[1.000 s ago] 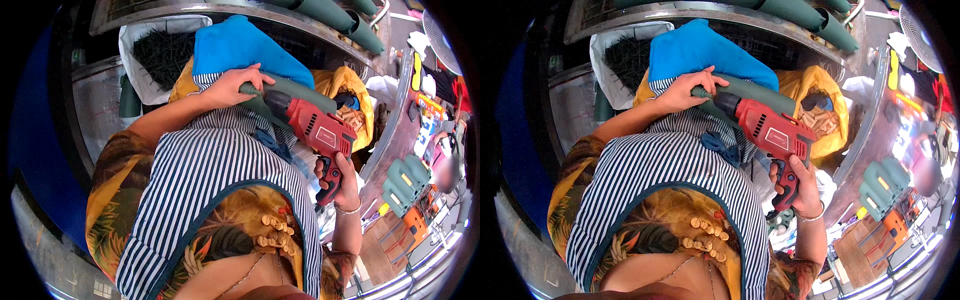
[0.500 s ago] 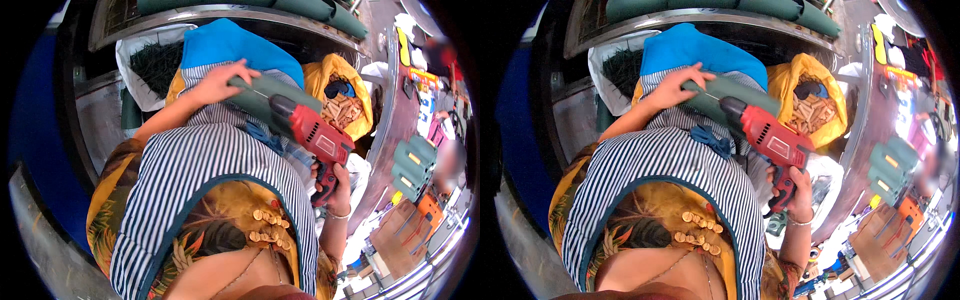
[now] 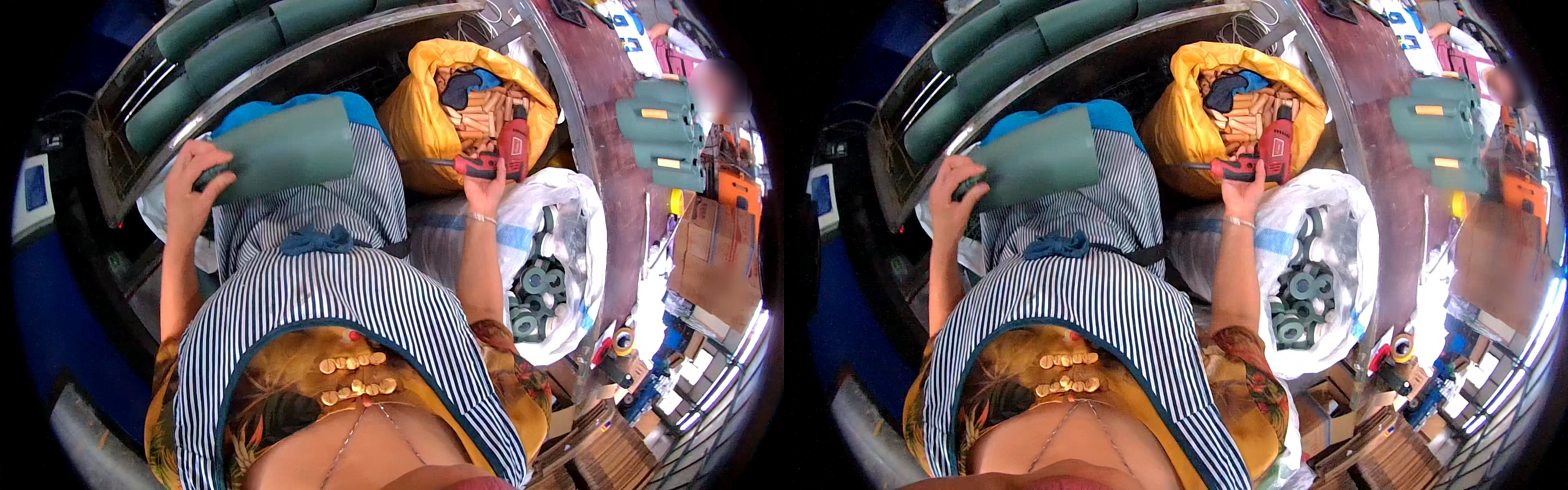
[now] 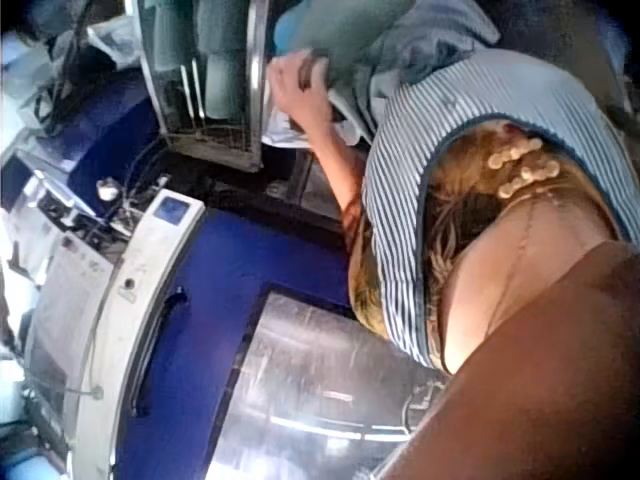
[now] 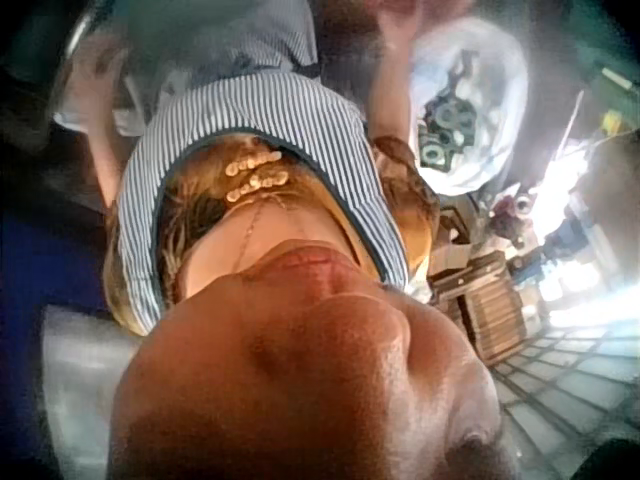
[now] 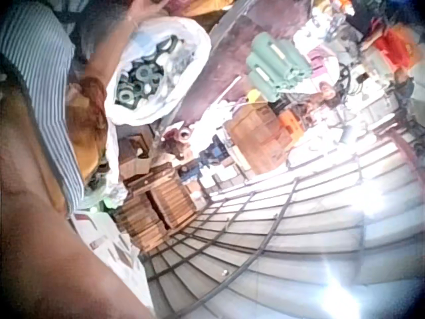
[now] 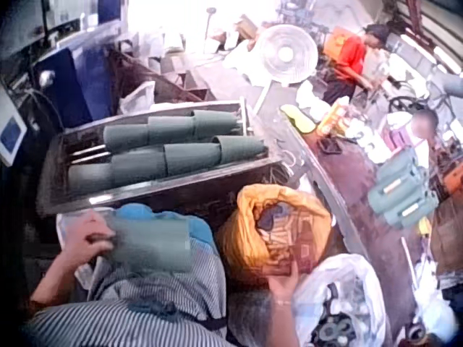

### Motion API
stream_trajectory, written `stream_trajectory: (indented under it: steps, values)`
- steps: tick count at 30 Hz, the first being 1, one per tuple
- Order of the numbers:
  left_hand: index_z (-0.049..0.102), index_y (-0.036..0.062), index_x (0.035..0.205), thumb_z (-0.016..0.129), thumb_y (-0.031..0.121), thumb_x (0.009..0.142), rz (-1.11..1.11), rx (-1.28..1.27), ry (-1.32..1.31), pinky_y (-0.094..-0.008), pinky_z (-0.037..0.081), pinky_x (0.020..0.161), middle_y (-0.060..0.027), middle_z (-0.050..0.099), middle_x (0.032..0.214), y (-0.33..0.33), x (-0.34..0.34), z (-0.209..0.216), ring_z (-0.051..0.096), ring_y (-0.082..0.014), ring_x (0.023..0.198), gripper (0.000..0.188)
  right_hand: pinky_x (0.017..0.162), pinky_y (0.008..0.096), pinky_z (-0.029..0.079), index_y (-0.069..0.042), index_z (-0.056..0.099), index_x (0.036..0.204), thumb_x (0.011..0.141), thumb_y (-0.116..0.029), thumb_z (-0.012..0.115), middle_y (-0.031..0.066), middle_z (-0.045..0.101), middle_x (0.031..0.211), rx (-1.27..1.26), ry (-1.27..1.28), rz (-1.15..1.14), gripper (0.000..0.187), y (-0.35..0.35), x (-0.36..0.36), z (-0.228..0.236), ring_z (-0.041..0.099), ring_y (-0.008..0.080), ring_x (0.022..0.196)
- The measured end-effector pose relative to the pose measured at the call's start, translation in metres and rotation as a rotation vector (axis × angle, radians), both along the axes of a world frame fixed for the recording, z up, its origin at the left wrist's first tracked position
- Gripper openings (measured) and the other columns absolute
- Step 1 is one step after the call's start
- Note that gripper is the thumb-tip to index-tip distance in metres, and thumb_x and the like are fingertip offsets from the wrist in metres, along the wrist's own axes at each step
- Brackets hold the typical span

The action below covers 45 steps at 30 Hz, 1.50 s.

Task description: The person assembles green cylindrical components by inserting wooden handles and using a red power drill to secure them, then places the finished items onto a rack.

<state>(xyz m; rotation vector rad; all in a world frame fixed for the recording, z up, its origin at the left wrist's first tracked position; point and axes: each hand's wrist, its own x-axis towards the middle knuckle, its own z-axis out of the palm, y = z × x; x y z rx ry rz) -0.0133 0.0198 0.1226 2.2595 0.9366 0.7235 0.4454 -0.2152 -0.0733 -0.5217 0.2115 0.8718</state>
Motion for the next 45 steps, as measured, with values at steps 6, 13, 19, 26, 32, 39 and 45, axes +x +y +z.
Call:
stream_trajectory:
  steps: [6, 13, 19, 26, 32, 39, 45]
  values:
    - [0.058, 0.0007, 0.078, 0.071, 0.002, 0.075, 0.344, 0.149, -0.020, -0.0331, 0.046, 0.083, -0.0086, 0.061, 0.096, -0.007, 0.021, -0.019, 0.059, -0.0233, 0.092, 0.013, 0.092, 0.0441, 0.050, -0.006, 0.056, 0.121, 0.096, -0.023, 0.059, 0.0112, 0.064, 0.111, -0.242, 0.127, -0.312, 0.030, -0.021, 0.051, -0.141, 0.061, 0.0271, 0.100]
    - [0.054, 0.0011, 0.070, 0.058, 0.001, 0.089, 0.649, -0.093, 0.100, -0.0288, 0.045, 0.079, -0.0067, 0.065, 0.097, -0.025, 0.031, -0.013, 0.058, -0.0162, 0.086, 0.019, 0.093, 0.0429, 0.045, 0.002, 0.059, 0.113, 0.089, -0.023, 0.063, 0.0179, 0.063, 0.108, -1.511, -1.358, -0.252, 0.034, 0.040, -0.007, -0.041, 0.059, 0.0348, 0.100]
    - [0.060, -0.0023, 0.097, 0.033, 0.029, 0.107, 0.451, -0.386, -0.545, -0.0308, 0.046, 0.086, -0.0112, 0.064, 0.106, -0.002, 0.046, -0.009, 0.057, -0.0149, 0.085, 0.042, 0.089, 0.0489, 0.047, 0.000, 0.065, 0.100, 0.084, -0.040, 0.069, 0.0230, 0.064, 0.106, -1.928, -1.163, 0.475, 0.043, 0.107, 0.073, -0.125, 0.060, 0.0393, 0.104]
    - [0.054, 0.0000, 0.120, 0.027, 0.047, 0.105, 0.377, -0.590, -0.570, -0.0344, 0.050, 0.085, -0.0142, 0.063, 0.110, 0.007, 0.010, -0.015, 0.062, -0.0175, 0.083, 0.056, 0.081, 0.0471, 0.051, 0.002, 0.058, 0.098, 0.083, -0.034, 0.073, 0.0207, 0.065, 0.095, -1.418, -1.574, -0.248, 0.042, 0.105, 0.062, -0.085, 0.064, 0.0384, 0.088]
    - [0.059, 0.0023, 0.111, 0.038, 0.036, 0.105, 0.178, -0.641, -0.446, -0.0293, 0.049, 0.080, -0.0084, 0.063, 0.097, 0.023, 0.041, -0.016, 0.058, -0.0144, 0.078, 0.040, 0.074, 0.0302, 0.055, 0.004, 0.053, 0.113, 0.087, 0.008, 0.054, 0.0141, 0.063, 0.099, -0.457, -1.042, 0.256, 0.026, 0.095, -0.128, 0.184, 0.065, 0.0202, 0.078]
    - [0.061, -0.0004, 0.102, 0.033, 0.036, 0.106, 0.041, -0.649, -0.565, -0.0266, 0.046, 0.076, -0.0077, 0.063, 0.088, -0.001, 0.043, -0.028, 0.056, -0.0142, 0.076, 0.046, 0.071, 0.0263, 0.053, -0.002, 0.067, 0.113, 0.085, 0.002, 0.068, 0.0104, 0.067, 0.104, -0.238, -1.507, 0.622, 0.029, 0.118, -0.220, 0.187, 0.067, 0.0171, 0.086]
    - [0.062, 0.0000, 0.098, 0.030, 0.034, 0.105, 0.039, -0.550, -0.507, -0.0240, 0.043, 0.068, -0.0072, 0.064, 0.085, -0.019, 0.030, -0.028, 0.052, -0.0108, 0.069, 0.048, 0.070, 0.0266, 0.057, 0.004, 0.065, 0.110, 0.090, 0.004, 0.060, 0.0120, 0.064, 0.098, -0.146, -1.355, 0.767, 0.021, 0.115, -0.233, 0.190, 0.070, 0.0189, 0.079]
